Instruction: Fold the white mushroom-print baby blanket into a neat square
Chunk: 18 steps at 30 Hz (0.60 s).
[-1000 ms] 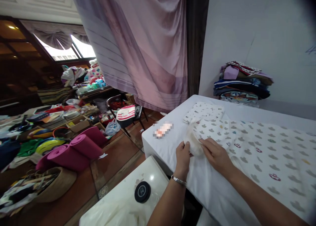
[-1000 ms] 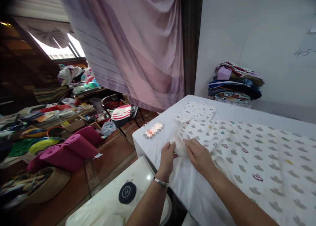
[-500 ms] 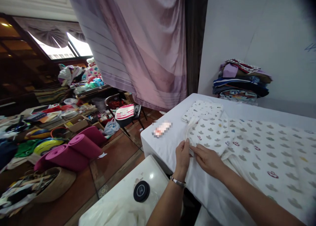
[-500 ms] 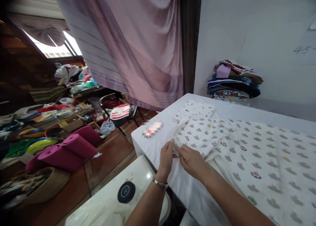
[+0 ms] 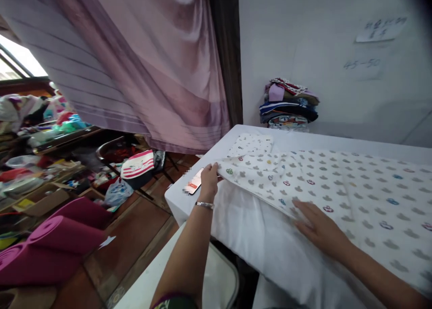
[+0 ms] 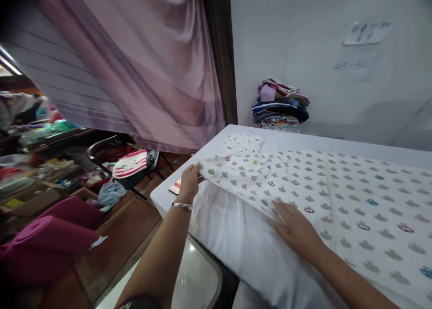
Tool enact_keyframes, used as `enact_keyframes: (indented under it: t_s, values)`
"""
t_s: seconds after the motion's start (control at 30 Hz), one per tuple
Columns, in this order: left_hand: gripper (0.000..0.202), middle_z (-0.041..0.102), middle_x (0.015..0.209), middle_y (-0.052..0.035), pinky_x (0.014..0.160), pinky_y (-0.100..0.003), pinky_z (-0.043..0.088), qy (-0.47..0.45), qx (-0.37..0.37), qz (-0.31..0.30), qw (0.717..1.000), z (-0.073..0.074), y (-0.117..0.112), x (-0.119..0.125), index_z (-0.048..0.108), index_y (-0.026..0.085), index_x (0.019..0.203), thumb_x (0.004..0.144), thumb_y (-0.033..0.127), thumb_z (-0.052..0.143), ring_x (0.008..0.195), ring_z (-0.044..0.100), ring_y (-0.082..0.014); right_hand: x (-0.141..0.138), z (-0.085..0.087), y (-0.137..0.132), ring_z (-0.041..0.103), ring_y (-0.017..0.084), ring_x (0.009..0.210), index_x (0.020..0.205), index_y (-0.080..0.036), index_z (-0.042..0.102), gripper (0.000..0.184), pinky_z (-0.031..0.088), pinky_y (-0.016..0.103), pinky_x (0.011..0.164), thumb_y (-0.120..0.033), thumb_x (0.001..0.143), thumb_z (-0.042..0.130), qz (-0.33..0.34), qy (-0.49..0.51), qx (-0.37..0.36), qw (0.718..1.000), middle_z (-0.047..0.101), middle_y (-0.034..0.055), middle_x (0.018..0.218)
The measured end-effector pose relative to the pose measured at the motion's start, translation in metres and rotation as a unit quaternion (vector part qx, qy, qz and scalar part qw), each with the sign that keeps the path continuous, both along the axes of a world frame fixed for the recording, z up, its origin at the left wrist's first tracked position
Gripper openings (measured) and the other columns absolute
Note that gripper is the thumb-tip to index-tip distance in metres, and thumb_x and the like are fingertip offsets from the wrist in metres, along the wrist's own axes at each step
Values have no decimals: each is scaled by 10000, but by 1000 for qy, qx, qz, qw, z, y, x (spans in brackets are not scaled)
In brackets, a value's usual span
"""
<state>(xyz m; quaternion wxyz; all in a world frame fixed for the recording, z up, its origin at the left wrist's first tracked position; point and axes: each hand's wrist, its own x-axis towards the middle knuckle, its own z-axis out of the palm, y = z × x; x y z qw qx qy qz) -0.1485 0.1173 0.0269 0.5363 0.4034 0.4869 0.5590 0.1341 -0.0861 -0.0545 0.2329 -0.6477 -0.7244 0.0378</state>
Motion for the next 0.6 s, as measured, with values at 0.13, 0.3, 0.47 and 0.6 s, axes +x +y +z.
enact_keyframes:
  t_s: [0.13,0.3,0.47,0.6]
  values:
    - [301,522,607,34,531,-251,481,63,41,4,997,-2,6,3,515,149,687,684,438,600,523,490,-85,3,-14,-23,551,225,1062,1274,-247,509,435,496,349,844,-391,872,430,12,-16,-54,998,562,91,1209]
    - [255,461,559,55,486,-206,397,179,89,46,979,-13,-4,-3,520,169,669,763,405,514,508,426,-87,-8,-2,-30,584,201,886,1074,-242,626,332,490,326,748,-253,876,360,77,8,-121,990,618,83,995]
    - [241,528,619,19,544,-218,360,346,179,-14,921,-10,-37,7,550,170,702,846,324,433,598,466,-117,2,35,-6,585,175,796,1001,-248,647,314,477,286,683,-351,894,371,130,112,-202,964,631,62,955]
    - [187,606,761,-28,610,-241,378,484,338,-214,778,-17,-95,44,560,180,814,878,219,389,662,532,-136,29,64,56,601,199,832,991,-237,669,333,479,300,707,-435,850,442,60,188,-144,970,661,72,983]
